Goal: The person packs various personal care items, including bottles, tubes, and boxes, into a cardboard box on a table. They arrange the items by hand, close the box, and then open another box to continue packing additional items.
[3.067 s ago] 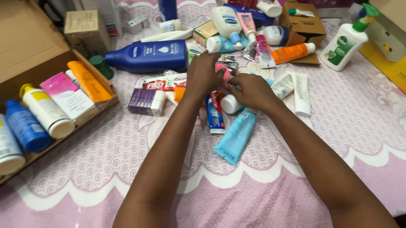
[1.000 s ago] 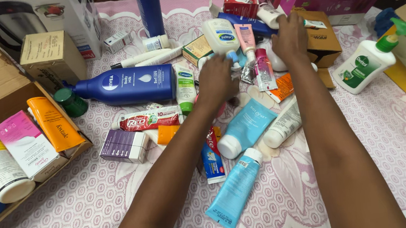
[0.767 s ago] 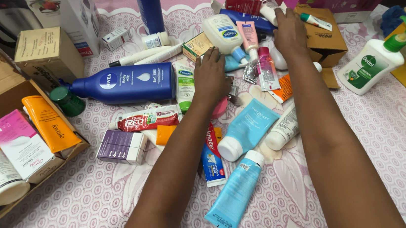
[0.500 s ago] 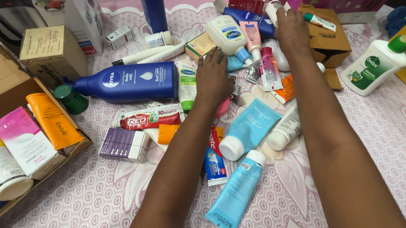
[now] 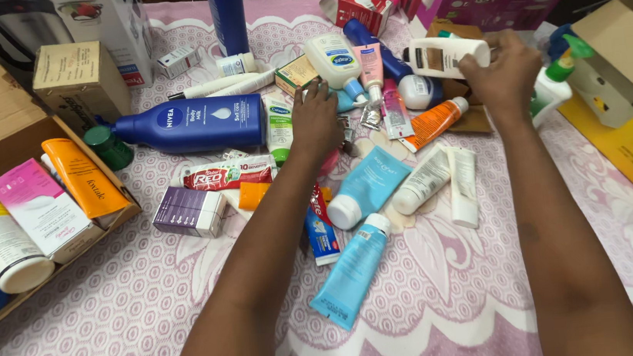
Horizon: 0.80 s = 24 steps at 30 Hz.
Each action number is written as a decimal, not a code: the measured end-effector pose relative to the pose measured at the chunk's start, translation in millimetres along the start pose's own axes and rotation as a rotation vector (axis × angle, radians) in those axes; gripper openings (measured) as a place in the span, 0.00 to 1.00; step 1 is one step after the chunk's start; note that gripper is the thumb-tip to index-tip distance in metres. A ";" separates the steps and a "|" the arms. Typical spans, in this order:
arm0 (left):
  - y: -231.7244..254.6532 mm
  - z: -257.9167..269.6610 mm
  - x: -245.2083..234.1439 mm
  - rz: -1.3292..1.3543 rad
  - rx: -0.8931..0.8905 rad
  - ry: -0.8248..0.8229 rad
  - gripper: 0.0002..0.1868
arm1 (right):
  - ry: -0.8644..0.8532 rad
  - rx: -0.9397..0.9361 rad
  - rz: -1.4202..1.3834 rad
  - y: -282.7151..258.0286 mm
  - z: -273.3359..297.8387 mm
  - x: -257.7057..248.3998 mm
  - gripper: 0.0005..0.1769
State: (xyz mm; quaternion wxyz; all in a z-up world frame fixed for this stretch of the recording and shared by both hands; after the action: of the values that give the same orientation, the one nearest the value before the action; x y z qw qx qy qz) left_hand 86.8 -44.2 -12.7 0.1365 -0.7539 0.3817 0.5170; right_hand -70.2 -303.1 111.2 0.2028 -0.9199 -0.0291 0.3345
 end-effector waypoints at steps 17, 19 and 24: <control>-10.7 58.7 -94.8 1.590 -0.585 0.117 0.22 | -0.209 -0.750 -0.139 -229.4 128.9 -16.1 0.23; -31.3 76.4 -109.5 1.499 -0.544 0.161 0.21 | -0.340 -0.625 -0.280 -245.9 129.5 -6.7 0.23; -72.2 116.7 -148.8 1.386 -0.510 0.226 0.26 | -0.549 -0.243 -0.465 -268.7 114.9 32.1 0.32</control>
State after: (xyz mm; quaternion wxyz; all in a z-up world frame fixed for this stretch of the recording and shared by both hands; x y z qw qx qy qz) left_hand 33.8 139.0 55.2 -0.4397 -0.3974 0.6493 0.4766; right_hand -95.4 -10.3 117.6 0.1474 -0.7822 -0.3298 0.5076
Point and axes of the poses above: each hand's wrist, its own z-axis away from the middle knuckle, its own x-axis out of the palm, y = z × x, the point moved 3 cm from there along -z, towards the middle knuckle, and after that the axes turned 4 degrees about -y, right-handed, at the moved point
